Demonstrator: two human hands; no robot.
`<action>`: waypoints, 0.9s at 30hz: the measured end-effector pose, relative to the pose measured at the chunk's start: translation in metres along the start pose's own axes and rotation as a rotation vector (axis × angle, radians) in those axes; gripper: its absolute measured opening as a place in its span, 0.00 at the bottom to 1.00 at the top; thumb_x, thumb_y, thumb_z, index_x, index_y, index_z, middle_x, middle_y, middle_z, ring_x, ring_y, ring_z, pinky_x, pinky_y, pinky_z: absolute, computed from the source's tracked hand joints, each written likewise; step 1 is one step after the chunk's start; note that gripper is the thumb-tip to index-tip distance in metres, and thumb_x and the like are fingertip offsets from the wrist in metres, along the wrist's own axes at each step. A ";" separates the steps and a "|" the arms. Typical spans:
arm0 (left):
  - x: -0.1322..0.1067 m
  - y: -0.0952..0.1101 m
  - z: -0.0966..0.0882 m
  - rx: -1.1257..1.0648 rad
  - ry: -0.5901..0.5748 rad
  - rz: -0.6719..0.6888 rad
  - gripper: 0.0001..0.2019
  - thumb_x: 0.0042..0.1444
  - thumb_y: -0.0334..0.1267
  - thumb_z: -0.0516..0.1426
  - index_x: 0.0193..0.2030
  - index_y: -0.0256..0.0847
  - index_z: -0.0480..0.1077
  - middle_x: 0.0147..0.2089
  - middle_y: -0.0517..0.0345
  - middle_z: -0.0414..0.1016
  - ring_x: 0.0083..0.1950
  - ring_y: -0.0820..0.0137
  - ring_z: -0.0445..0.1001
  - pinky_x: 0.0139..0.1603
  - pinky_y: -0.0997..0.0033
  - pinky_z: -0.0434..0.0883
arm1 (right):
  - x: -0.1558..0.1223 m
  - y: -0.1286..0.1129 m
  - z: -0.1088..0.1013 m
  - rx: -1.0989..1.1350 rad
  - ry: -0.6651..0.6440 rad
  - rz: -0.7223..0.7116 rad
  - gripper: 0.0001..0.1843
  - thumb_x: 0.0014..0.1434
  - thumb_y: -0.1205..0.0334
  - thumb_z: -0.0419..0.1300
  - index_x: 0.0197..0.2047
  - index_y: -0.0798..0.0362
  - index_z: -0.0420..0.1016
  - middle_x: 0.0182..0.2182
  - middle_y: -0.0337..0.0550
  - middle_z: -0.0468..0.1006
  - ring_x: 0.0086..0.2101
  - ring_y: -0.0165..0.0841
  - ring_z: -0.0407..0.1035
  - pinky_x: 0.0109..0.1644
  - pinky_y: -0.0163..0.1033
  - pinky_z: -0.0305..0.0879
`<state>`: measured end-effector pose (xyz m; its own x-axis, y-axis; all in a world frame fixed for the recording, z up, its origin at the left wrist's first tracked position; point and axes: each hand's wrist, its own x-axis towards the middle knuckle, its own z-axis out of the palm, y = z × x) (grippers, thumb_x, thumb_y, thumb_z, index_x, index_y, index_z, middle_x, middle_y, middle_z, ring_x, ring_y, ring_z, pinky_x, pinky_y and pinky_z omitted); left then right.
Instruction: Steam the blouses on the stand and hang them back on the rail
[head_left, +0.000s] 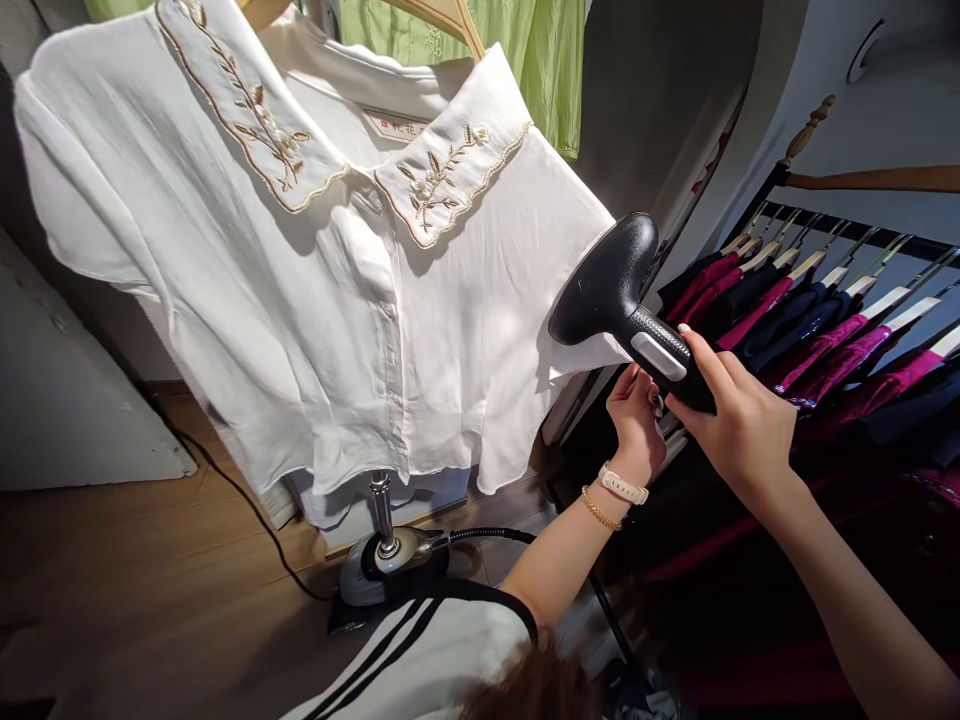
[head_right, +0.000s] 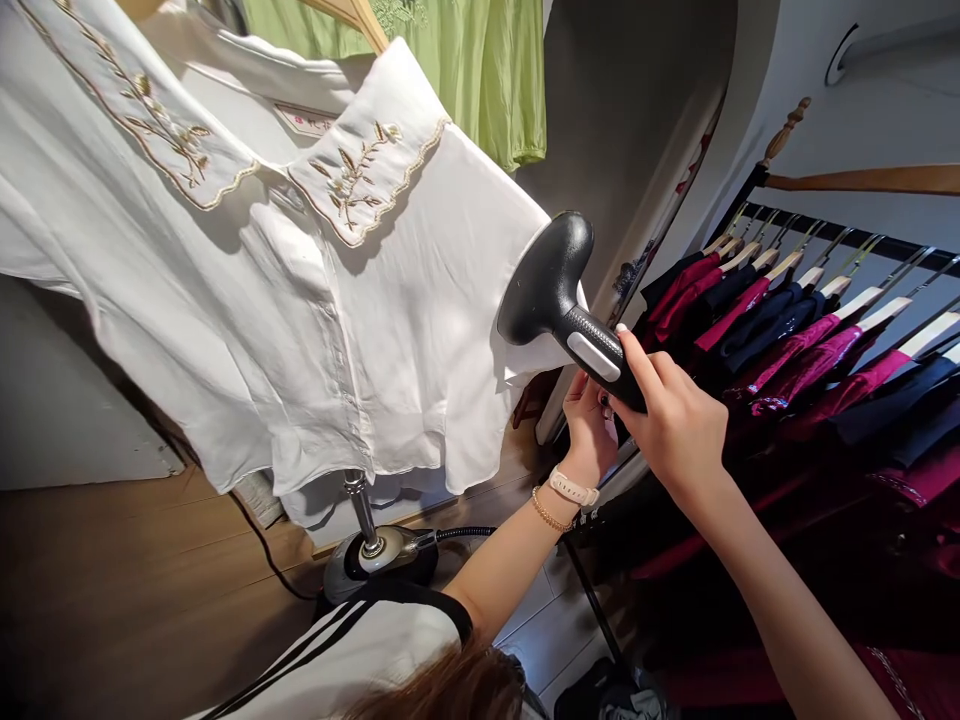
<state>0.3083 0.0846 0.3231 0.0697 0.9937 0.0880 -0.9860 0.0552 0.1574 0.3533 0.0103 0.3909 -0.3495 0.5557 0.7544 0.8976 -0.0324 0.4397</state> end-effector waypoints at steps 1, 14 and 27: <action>0.000 0.001 0.000 0.003 0.001 0.004 0.12 0.51 0.37 0.68 0.31 0.40 0.68 0.25 0.66 0.59 0.25 0.78 0.56 0.28 0.75 0.54 | -0.002 0.001 -0.001 -0.003 -0.001 -0.001 0.34 0.65 0.58 0.61 0.73 0.48 0.63 0.38 0.43 0.78 0.32 0.31 0.70 0.28 0.36 0.48; 0.001 0.003 -0.002 0.043 0.008 -0.002 0.11 0.50 0.38 0.68 0.31 0.41 0.68 0.26 0.66 0.58 0.26 0.77 0.56 0.28 0.73 0.55 | 0.003 -0.005 0.004 0.001 0.028 0.016 0.33 0.65 0.58 0.60 0.72 0.48 0.65 0.37 0.42 0.78 0.32 0.31 0.71 0.28 0.35 0.51; -0.005 0.008 -0.003 0.050 -0.016 -0.011 0.13 0.50 0.41 0.69 0.30 0.39 0.70 0.26 0.66 0.59 0.26 0.79 0.56 0.27 0.76 0.55 | -0.001 -0.019 -0.007 -0.099 0.039 0.008 0.31 0.67 0.60 0.59 0.72 0.51 0.65 0.37 0.42 0.78 0.33 0.31 0.71 0.28 0.37 0.50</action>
<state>0.2993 0.0806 0.3213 0.0830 0.9913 0.1019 -0.9764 0.0604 0.2074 0.3346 0.0048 0.3847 -0.3541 0.5227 0.7755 0.8700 -0.1200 0.4782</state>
